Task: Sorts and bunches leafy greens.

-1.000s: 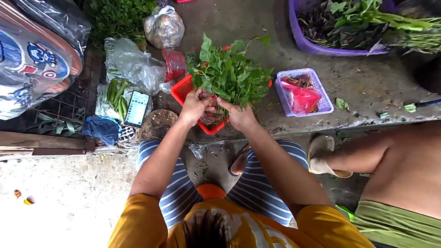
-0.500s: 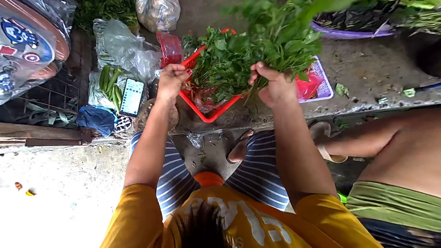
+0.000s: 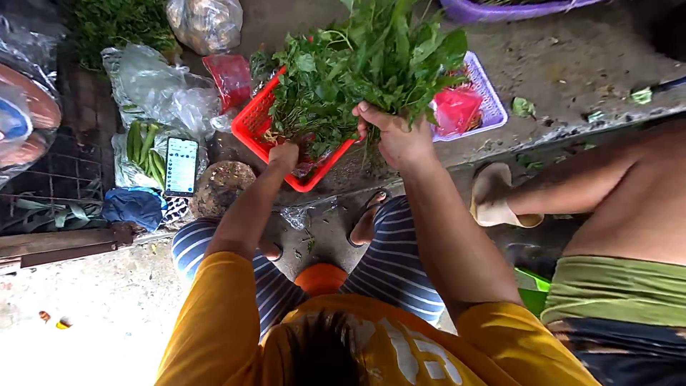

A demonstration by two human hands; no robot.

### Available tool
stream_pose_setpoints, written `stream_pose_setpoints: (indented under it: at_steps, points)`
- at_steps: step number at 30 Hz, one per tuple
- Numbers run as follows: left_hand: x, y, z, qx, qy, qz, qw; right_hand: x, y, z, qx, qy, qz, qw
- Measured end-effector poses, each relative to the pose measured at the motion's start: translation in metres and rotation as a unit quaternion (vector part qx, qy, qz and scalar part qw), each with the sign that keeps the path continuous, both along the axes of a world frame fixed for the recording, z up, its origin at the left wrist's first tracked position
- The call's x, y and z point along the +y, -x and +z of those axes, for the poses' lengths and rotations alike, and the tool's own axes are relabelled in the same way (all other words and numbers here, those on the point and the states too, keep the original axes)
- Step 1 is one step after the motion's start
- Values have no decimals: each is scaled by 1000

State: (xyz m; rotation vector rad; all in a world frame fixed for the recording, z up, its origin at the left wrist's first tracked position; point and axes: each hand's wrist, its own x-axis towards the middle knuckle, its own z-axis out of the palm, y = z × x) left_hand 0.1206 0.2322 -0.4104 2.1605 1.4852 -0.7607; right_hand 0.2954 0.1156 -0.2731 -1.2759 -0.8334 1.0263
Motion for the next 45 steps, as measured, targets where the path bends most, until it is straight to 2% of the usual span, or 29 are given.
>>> stream_pose_setpoints:
  at_steps: [2, 4, 7, 10, 14, 18, 22, 24, 30, 32, 35, 37, 42, 45]
  points:
    - [3, 1, 9, 14, -21, -61, 998, 2, -2, 1, 3, -6, -1, 1000]
    - [10, 8, 20, -23, -47, -102, 993, 2, -3, 3, 2, -14, -7, 1000]
    - [18, 25, 47, -188, -72, -90, 975, 2, -3, 6, 10, -16, -17, 1000]
    - [14, 46, 88, -356, -70, -1, 932, 0, -3, 8, 22, -8, -35, 999]
    - [3, 77, 115, -522, -89, 147, 835, 2, 2, 9, 24, 6, -52, 998]
    - [2, 86, 109, -647, -62, 283, 705, 6, 14, 4, 29, 2, -44, 999]
    - [8, 91, 110, -691, -46, 405, 597, 8, 27, 2, 21, 27, -42, 999]
    - [8, 94, 114, -717, -44, 438, 541, 10, 31, 0, 15, 30, -40, 999]
    - [16, 106, 117, -748, -56, 496, 437, 16, 34, -4, 0, 36, -37, 999]
    - [17, 110, 124, -768, -70, 474, 424, 19, 35, -7, -3, 37, -33, 999]
    - [16, 116, 133, -773, -56, 488, 400, 23, 42, -11, -7, 54, -26, 998]
    - [9, 115, 136, -777, -17, 480, 407, 28, 49, -15, -3, 63, -23, 998]
    - [-24, 79, 128, -736, 94, 423, 520, 36, 75, -22, -5, 61, 0, 998]
    - [-35, 62, 118, -705, 93, 395, 582, 36, 91, -27, -27, 74, 66, 995]
